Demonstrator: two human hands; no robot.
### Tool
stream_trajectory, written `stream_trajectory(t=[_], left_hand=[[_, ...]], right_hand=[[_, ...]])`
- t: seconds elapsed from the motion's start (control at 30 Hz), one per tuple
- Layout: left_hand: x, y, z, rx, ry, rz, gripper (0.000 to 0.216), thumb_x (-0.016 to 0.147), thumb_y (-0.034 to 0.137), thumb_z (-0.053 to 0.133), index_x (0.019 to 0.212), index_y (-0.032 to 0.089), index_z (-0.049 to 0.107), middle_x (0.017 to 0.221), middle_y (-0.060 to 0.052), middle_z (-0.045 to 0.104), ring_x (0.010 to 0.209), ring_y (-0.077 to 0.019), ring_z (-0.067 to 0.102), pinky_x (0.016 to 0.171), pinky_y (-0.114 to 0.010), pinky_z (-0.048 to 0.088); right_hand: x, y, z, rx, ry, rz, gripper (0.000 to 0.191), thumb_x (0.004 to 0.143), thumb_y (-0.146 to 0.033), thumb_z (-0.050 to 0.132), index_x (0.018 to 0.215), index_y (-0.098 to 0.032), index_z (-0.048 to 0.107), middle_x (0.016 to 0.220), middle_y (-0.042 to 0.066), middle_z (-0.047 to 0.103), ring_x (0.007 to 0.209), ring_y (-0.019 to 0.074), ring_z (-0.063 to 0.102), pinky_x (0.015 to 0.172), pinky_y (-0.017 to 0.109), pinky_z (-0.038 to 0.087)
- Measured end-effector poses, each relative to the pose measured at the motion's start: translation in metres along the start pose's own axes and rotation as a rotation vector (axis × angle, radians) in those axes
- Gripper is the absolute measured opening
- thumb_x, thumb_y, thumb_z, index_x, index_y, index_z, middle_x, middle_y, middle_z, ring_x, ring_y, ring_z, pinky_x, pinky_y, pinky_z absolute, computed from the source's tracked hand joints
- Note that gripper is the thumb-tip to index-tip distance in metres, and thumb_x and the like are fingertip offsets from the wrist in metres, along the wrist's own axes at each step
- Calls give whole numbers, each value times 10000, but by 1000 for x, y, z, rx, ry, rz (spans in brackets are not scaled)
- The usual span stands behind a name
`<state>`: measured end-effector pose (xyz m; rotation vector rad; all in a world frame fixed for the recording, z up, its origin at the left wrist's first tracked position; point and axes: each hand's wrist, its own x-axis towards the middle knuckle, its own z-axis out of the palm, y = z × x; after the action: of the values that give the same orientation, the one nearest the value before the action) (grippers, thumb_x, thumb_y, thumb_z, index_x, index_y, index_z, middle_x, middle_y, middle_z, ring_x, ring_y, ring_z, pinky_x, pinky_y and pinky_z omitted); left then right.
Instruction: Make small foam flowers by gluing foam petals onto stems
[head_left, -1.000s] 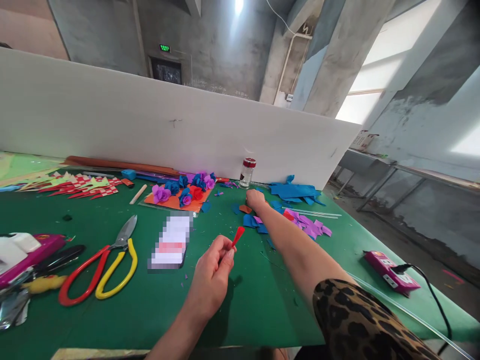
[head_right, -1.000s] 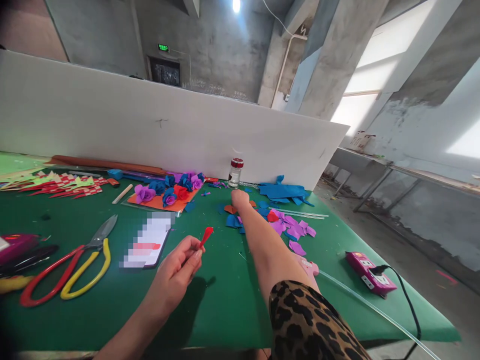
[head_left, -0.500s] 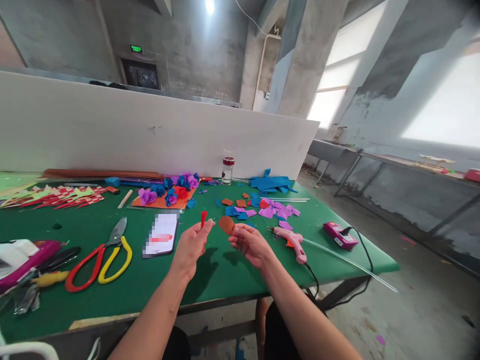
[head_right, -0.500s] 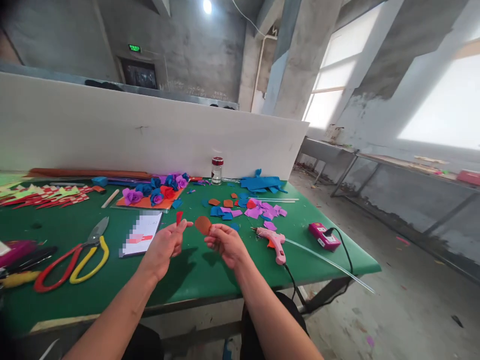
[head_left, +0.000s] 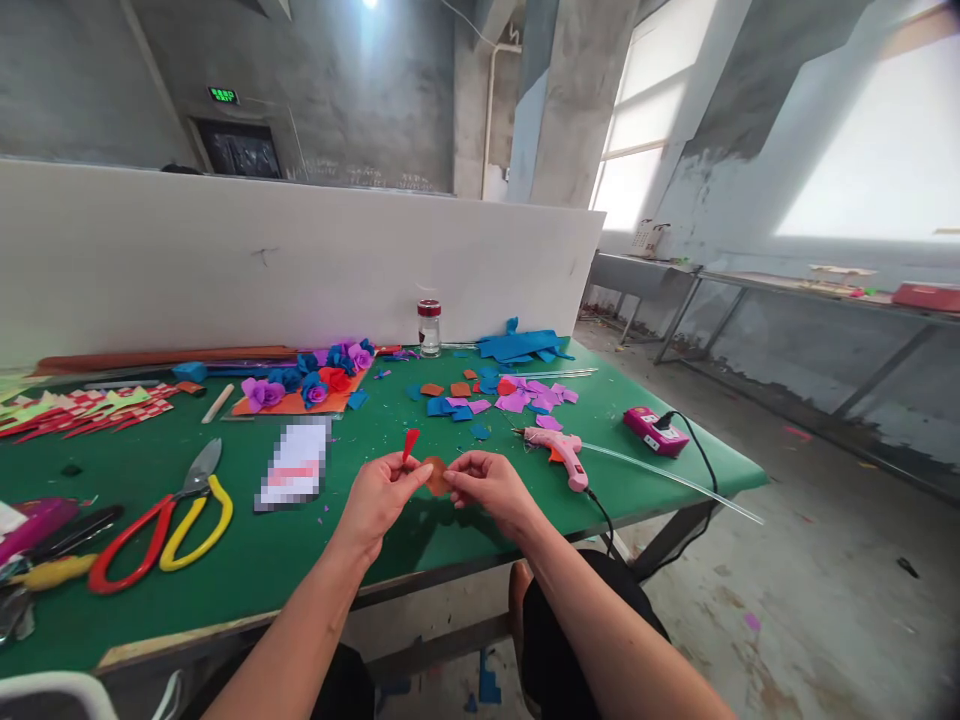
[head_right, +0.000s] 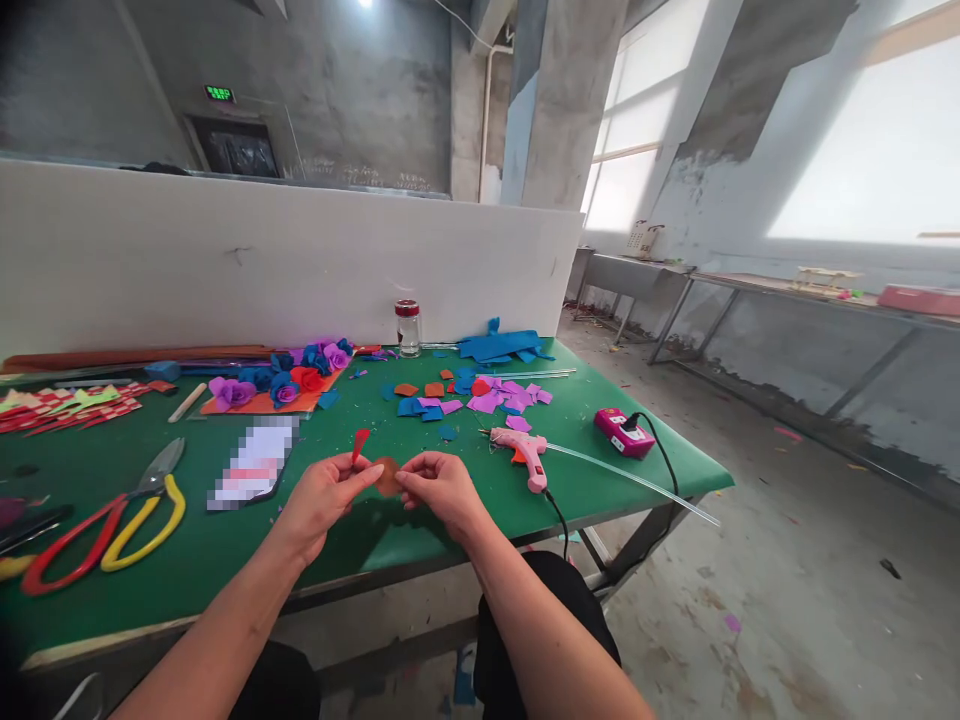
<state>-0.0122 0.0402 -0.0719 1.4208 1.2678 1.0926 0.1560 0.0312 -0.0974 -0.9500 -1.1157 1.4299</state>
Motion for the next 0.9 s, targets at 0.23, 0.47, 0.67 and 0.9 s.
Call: stream_trajectory(t=[0.23, 0.47, 0.67, 0.9], left_hand=[[7, -6, 2, 159, -61, 25, 291, 639, 447, 699, 627, 169, 615, 568, 15, 578, 522, -113, 433, 497, -225, 282], [20, -10, 6, 672, -129, 90, 276, 731, 439, 560, 623, 194, 626, 475, 40, 479, 479, -127, 395, 500, -255, 212], [25, -11, 7, 815, -156, 88, 263, 769, 426, 529, 641, 213, 616, 540, 18, 547, 539, -154, 485, 519, -261, 237], [23, -14, 11, 844, -156, 45, 236, 777, 410, 543, 667, 216, 620, 609, 0, 602, 577, -161, 528, 518, -259, 267]], right_hand=[[0, 12, -5, -85, -18, 26, 302, 620, -404, 774, 696, -155, 621, 553, -18, 627, 459, 84, 545, 494, 206, 461], [-25, -9, -32, -494, 189, -161, 249, 744, -423, 654, 761, -174, 642, 582, -3, 607, 486, 121, 534, 458, 220, 412], [-53, -40, -129, -918, 804, -237, 376, 811, -530, 489, 717, -182, 598, 599, 20, 612, 546, 153, 528, 510, 243, 362], [-23, -39, -153, -1204, 490, 215, 239, 738, -402, 592, 648, -181, 577, 536, -1, 614, 478, 128, 529, 457, 217, 307]])
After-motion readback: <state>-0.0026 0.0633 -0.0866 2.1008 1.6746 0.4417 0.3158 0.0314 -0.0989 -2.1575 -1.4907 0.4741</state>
